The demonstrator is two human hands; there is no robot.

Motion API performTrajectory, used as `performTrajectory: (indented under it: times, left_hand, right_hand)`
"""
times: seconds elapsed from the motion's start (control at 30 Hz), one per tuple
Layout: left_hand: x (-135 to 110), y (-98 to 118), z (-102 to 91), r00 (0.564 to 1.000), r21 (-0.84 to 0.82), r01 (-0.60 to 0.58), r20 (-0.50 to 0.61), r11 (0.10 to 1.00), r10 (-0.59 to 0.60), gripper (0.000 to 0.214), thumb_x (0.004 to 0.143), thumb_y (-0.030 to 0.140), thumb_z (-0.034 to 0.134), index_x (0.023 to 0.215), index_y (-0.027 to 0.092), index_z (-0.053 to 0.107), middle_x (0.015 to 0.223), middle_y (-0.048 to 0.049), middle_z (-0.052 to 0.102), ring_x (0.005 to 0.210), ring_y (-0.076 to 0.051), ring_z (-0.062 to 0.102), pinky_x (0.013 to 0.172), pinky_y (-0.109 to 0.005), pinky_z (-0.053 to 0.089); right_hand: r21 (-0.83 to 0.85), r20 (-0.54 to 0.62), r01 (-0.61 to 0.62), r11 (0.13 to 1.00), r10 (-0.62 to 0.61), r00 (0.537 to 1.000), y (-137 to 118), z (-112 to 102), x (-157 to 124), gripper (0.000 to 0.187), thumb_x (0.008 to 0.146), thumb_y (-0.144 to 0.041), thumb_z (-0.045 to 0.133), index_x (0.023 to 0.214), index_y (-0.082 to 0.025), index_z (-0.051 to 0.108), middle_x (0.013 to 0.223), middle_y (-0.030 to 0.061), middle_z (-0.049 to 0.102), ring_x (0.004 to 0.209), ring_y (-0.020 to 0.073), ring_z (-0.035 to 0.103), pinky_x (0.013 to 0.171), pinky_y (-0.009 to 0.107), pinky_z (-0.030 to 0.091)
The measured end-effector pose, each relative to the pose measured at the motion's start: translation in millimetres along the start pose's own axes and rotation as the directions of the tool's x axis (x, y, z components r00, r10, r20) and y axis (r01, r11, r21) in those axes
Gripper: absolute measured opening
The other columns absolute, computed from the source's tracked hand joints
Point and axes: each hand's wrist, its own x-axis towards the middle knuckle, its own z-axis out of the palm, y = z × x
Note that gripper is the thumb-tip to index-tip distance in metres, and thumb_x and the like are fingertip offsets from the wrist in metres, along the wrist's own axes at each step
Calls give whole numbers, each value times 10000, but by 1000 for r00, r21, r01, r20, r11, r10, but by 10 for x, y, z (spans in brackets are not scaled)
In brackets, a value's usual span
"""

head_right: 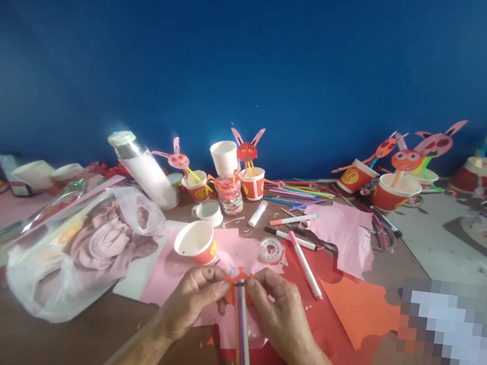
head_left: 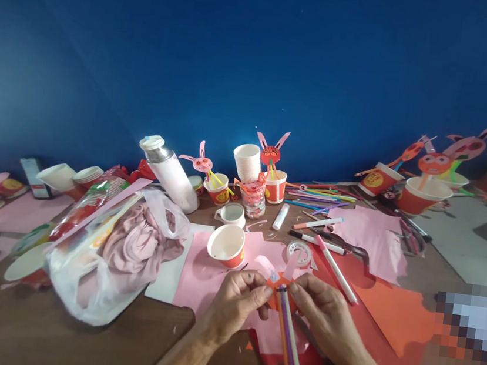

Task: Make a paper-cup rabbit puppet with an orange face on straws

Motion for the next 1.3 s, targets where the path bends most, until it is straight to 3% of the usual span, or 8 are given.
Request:
performTrajectory:
  times: [0.3,0.5,0.7,0.9,1.0,1.1,1.17,1.3]
  left_hand:
    - [7,-30,33,996,-58,56,76,997,-52,353,688,441,640,675,89,620,554,-20,574,466,-85,501,495,-214,394]
    - [17,-51,47,998,-71,24,67,997,-19,308,668,389,677,626,86,639,558,-36,595,475,-90,505,485,-213,391]
    - [49,-108,37,998,-174,48,38,984,-42,308,645,380,700,615,82,629,540,-33,589,441,-76,496,443,-194,375]
    - [43,-71,40,999,-84,-34,18,996,35,295,696,367,659,644,80,613,579,-33,582,473,-81,490,463,-204,380]
    - [50,-48,59,998,-48,-67,-19,997,66,287,710,365,647,660,86,603,581,-22,578,465,-73,488,475,-204,378]
    - [40,-35,87,996,-1,-78,-53,997,78,350,687,439,644,677,91,611,576,-22,578,454,-76,484,460,-208,386]
    - [5,-34,123,985,39,-100,-134,994,105,411,645,494,654,747,97,629,619,-41,601,487,-100,510,449,-214,401]
    - [-116,-41,298,902,147,-243,-329,959,279,481,662,487,642,994,140,619,936,-122,652,814,-208,602,647,-269,478]
  right_hand:
    - [-30,-20,-55,998,55,998,-18,-10,12,371,809,-471,446,584,-177,459,532,-27,448,516,113,426,488,226,352]
    - [163,29,-37,986,32,999,-53,-1,6,372,799,-498,479,607,-180,470,534,-24,503,503,108,467,493,221,383]
    - [333,95,-111,936,84,992,-55,-2,23,400,780,-533,495,602,-175,486,516,-31,480,494,105,458,496,222,382]
    - [405,72,-9,914,-22,997,-67,-15,19,403,803,-523,456,642,-160,524,576,-10,517,539,113,472,554,243,394]
    - [234,69,26,972,-44,997,-128,-9,-23,319,757,-467,538,691,-155,548,616,5,557,589,141,512,560,252,405]
    - [-49,-61,76,996,-79,995,-202,-20,-63,308,774,-414,512,600,-160,522,566,-5,513,574,138,479,540,246,391]
    - [-162,-149,96,982,-121,981,-231,-49,-72,338,792,-421,478,558,-176,476,533,-15,476,541,131,456,514,241,382]
    - [-383,-271,160,910,-276,922,-193,-109,-57,336,817,-413,469,566,-190,475,521,-19,495,500,126,467,482,234,373]
